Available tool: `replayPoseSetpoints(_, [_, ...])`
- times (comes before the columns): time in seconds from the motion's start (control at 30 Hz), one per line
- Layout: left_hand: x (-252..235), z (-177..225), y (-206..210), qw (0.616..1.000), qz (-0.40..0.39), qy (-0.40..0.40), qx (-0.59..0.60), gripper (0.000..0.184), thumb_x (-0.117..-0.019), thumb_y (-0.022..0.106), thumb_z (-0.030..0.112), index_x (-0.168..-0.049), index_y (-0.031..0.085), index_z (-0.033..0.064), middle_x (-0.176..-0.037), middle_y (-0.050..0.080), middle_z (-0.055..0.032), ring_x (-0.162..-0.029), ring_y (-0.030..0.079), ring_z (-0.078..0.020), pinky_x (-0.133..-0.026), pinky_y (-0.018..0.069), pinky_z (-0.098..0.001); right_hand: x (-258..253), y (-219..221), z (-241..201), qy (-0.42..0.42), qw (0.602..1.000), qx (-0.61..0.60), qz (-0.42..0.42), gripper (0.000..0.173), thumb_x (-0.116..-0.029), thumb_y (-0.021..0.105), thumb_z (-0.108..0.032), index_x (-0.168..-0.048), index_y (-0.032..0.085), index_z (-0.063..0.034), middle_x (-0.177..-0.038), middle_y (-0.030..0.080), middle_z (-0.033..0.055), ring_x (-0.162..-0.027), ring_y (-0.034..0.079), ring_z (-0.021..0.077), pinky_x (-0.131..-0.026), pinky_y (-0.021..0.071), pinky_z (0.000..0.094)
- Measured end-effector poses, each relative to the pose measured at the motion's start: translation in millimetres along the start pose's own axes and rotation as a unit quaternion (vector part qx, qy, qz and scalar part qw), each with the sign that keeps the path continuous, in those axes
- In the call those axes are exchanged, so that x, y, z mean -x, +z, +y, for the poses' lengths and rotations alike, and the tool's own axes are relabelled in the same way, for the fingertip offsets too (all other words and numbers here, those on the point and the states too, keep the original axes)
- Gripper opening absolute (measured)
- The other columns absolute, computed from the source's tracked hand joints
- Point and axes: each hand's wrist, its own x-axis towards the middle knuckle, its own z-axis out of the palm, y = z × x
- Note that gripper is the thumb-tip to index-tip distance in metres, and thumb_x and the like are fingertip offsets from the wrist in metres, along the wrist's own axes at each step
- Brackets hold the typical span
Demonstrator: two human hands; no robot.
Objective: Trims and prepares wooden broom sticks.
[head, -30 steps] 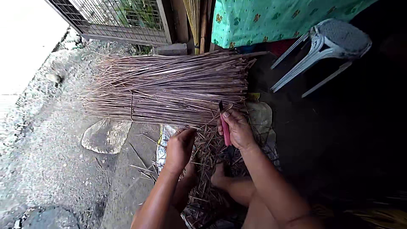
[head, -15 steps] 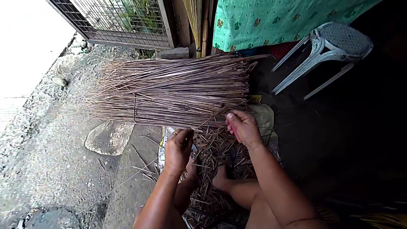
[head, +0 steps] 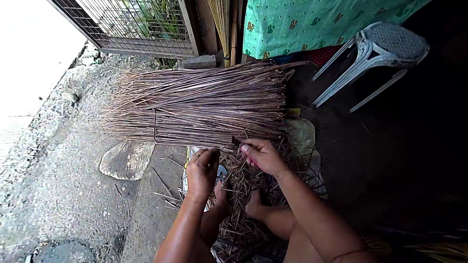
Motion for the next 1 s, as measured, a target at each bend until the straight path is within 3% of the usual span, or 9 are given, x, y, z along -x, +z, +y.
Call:
replayPoseSetpoints(0.27, [-3,-6,-5,0.999,-0.021,-0.01,-0.044,0.015,-0.0967,0.064,0.016,-0.1,0.079,0.0124,-0.094,0.074,-0.0021,-0.078,0.069,-0.0107,-0.071,0.058,-0.0323,-11,-56,0,-0.039,0.972,-0.003,0.23,0.021,-0.1043,0.06,-0.018,-0.122,0.063,-0.0068,-0.081,0.065,0.0043,-0.056,0.059,0.0109,-0.05,0.053,0.0254])
replayPoseSetpoints(0.37, [-4,-5,0,0.997,-0.041,0.022,-0.065,0.018,-0.0987,0.062,0.018,-0.101,0.079,0.013,-0.094,0.074,-0.003,-0.085,0.071,-0.0141,-0.077,0.059,-0.0357,-2,-43,-1,-0.135,0.958,0.192,0.162,0.039,-0.0873,0.08,-0.016,-0.12,0.066,-0.001,-0.107,0.066,0.011,-0.084,0.065,0.0182,-0.073,0.0585,0.0376])
replayPoseSetpoints(0.43, [-3,-5,2,0.994,-0.056,0.043,-0.082,0.019,-0.0999,0.061,0.019,-0.101,0.079,0.0138,-0.094,0.074,-0.0029,-0.088,0.071,-0.0155,-0.081,0.0588,-0.0372,0,-30,5,-0.174,0.919,0.336,0.11,0.029,-0.0875,0.08,-0.02,-0.112,0.073,-0.0067,-0.12,0.068,0.0103,-0.1,0.069,0.021,-0.084,0.0609,0.0426])
replayPoseSetpoints(0.6, [-3,-7,0,0.974,-0.166,0.035,-0.149,0.022,-0.1005,0.059,0.025,-0.097,0.079,0.0166,-0.092,0.075,-0.0044,-0.089,0.072,-0.0222,-0.084,0.0556,-0.0477,3,-24,10,-0.146,0.881,0.433,0.119,0.022,-0.0895,0.077,-0.02,-0.108,0.074,-0.0091,-0.105,0.066,0.0099,-0.079,0.069,0.0233,-0.067,0.0599,0.0448])
replayPoseSetpoints(0.67, [-3,-4,2,0.967,-0.196,0.047,-0.156,0.022,-0.1005,0.058,0.024,-0.097,0.078,0.0156,-0.091,0.075,-0.0062,-0.09,0.072,-0.0249,-0.084,0.0541,-0.0498,4,-22,10,-0.167,0.888,0.421,0.085,0.022,-0.0876,0.079,-0.02,-0.105,0.073,-0.0077,-0.11,0.067,0.0094,-0.082,0.069,0.0218,-0.069,0.061,0.0432])
replayPoseSetpoints(0.73, [-2,-1,5,0.969,-0.179,0.074,-0.151,0.022,-0.101,0.059,0.024,-0.096,0.079,0.0162,-0.09,0.075,-0.0049,-0.09,0.073,-0.0239,-0.084,0.0552,-0.0484,4,-20,11,-0.153,0.899,0.411,-0.002,0.015,-0.0913,0.074,-0.019,-0.101,0.074,-0.0075,-0.106,0.071,0.0083,-0.087,0.071,0.0215,-0.077,0.0604,0.0451])
replayPoseSetpoints(0.83, [-1,2,7,0.979,-0.09,0.137,-0.121,0.017,-0.0976,0.065,0.026,-0.101,0.08,0.0181,-0.1,0.075,-0.0023,-0.101,0.069,-0.0237,-0.088,0.0524,-0.0479,9,-29,12,-0.134,0.901,0.409,-0.056,0.012,-0.0946,0.068,-0.018,-0.093,0.072,-0.0067,-0.08,0.069,0.0084,-0.073,0.068,0.0235,-0.068,0.0563,0.048])
replayPoseSetpoints(0.9, [-1,7,-3,0.981,-0.024,0.177,-0.071,0.029,-0.0953,0.068,0.028,-0.121,0.075,0.0157,-0.125,0.07,-0.0073,-0.125,0.059,-0.0296,-0.105,0.0466,-0.0515,10,-50,4,-0.107,0.911,0.399,-0.008,0.013,-0.0946,0.07,-0.018,-0.095,0.071,-0.0053,-0.077,0.068,0.0106,-0.069,0.067,0.0258,-0.065,0.0567,0.0508])
replayPoseSetpoints(1.0, [0,3,-16,0.984,0.044,0.17,-0.038,0.047,-0.0935,0.068,0.031,-0.136,0.065,0.0109,-0.135,0.063,-0.0143,-0.132,0.054,-0.0332,-0.11,0.0416,-0.0519,16,-121,2,0.014,0.934,0.331,0.131,0.023,-0.0976,0.066,-0.018,-0.109,0.067,0.0015,-0.09,0.068,0.0174,-0.079,0.068,0.0289,-0.076,0.057,0.0523])
